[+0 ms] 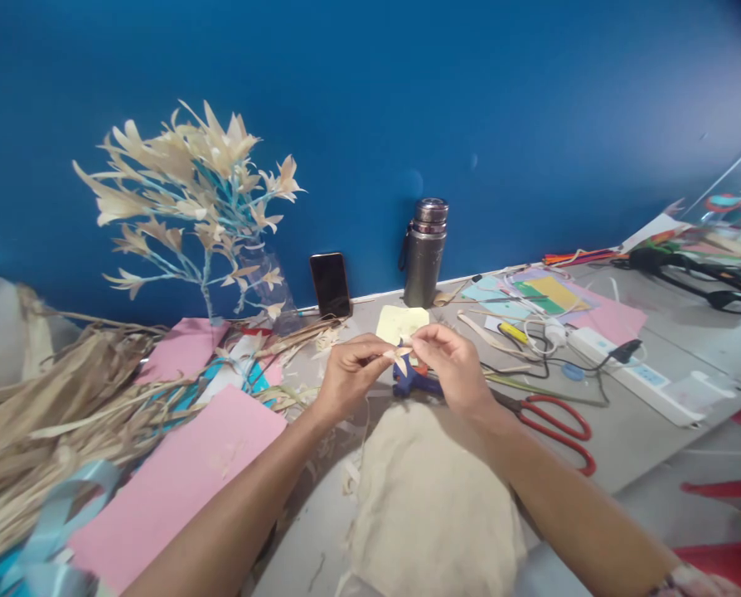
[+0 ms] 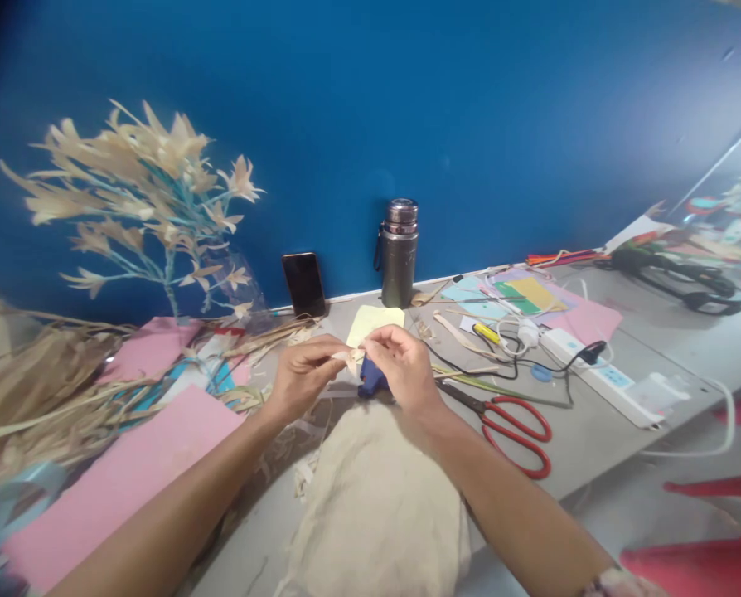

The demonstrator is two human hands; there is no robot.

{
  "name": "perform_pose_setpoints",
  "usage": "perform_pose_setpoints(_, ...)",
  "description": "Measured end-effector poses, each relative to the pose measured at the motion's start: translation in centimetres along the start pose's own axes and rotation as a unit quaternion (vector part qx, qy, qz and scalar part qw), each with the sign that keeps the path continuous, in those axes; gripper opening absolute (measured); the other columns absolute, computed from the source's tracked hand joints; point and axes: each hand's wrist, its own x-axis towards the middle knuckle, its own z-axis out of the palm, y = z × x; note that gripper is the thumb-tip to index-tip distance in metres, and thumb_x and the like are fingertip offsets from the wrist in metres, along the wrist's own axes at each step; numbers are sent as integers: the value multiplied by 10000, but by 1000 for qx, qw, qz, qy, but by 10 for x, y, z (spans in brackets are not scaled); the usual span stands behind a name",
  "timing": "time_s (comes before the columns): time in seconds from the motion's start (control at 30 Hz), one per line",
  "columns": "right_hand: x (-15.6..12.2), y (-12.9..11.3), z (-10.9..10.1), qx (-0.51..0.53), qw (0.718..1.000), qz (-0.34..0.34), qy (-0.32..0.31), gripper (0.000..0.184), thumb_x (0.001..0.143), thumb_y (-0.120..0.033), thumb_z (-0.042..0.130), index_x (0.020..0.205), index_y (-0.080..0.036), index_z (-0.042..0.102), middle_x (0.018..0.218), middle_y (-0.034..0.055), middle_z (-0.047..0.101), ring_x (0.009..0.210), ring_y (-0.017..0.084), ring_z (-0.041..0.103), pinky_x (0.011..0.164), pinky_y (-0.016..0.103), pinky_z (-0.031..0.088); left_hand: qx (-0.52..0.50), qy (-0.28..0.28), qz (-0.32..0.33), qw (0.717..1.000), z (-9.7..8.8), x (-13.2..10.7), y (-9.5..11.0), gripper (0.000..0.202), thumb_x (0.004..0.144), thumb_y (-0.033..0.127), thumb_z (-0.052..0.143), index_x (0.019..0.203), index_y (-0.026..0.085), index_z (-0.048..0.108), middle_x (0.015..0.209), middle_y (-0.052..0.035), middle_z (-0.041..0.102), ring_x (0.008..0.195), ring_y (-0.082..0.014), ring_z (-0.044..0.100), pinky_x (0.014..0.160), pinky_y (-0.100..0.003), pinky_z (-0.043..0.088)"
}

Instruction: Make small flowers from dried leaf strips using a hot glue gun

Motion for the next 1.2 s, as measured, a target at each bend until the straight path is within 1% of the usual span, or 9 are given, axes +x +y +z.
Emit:
perform_pose_setpoints(0.1,-2,-1,-2,-29,999,-19,9,193,824,-376,669,794,-193,617,730,12,642,675,146,574,614,251,444,19,-21,29,999,0,0,1,129,814,332,730,820,234,813,797,-94,732,744,-190,647,710,-290,491)
perform_pose_setpoints(0.23,-3,-1,-5,-112,991,-68,-8,145,860,-326,630,804,-192,631,753,20,659,692,156,597,638,258,464,17,-36,26,999,0,1,6,116,815,314,728,811,232,810,791,-92,731,736,-185,648,709,-287,488)
perform_pose_setpoints(0.37,-5,0,-5,-171,979,-109,7,116,881,-300,608,820,-206,637,727,5,659,648,150,592,612,253,462,-50,-45,-63,996,-2,3,11,157,721,344,803,746,190,793,697,-65,694,564,-129,555,557,-250,438)
perform_pose_setpoints(0.5,-8,-2,-6,-217,959,-182,5,109,907,-286,584,844,-219,642,797,25,679,742,175,623,672,277,482,-138,-49,-158,977,-5,4,12,244,662,390,834,742,169,772,587,-19,632,470,-89,482,445,-211,345)
perform_pose_setpoints(0.63,-9,-5,-9,-235,941,-242,-16,108,935,-248,552,863,-227,630,820,34,673,779,183,628,729,306,486,-180,-64,-176,966,-6,4,8,264,661,404,835,744,163,766,573,-16,631,462,-80,484,428,-197,332)
perform_pose_setpoints(0.73,-7,-7,-11,-244,925,-290,-37,106,933,-208,547,862,-222,624,791,34,657,743,179,609,712,315,481,-196,-54,-182,962,-6,4,3,251,643,378,853,737,163,763,552,-3,616,448,-70,475,415,-185,331)
perform_pose_setpoints(0.87,-6,-7,-13,-282,908,-304,-49,104,926,-198,552,855,-219,625,762,37,646,687,176,581,675,323,467,-224,-43,-195,954,-6,5,-1,261,616,360,871,720,152,753,509,1,598,439,-78,484,403,-184,359)
perform_pose_setpoints(1.0,-6,-6,-14,-310,894,-316,-73,125,925,-178,547,839,-211,632,716,30,629,642,165,540,645,316,434,-272,-53,-228,934,-4,4,-2,291,577,339,894,708,133,736,545,-29,641,458,-102,534,387,-191,386)
perform_pose_setpoints(1.2,-6,-6,-14,-307,888,-329,-93,123,927,-160,544,863,-206,638,726,31,643,661,163,554,646,302,428,-305,-61,-245,918,-3,3,-1,286,576,288,899,715,112,721,584,-38,665,478,-100,565,395,-180,415)
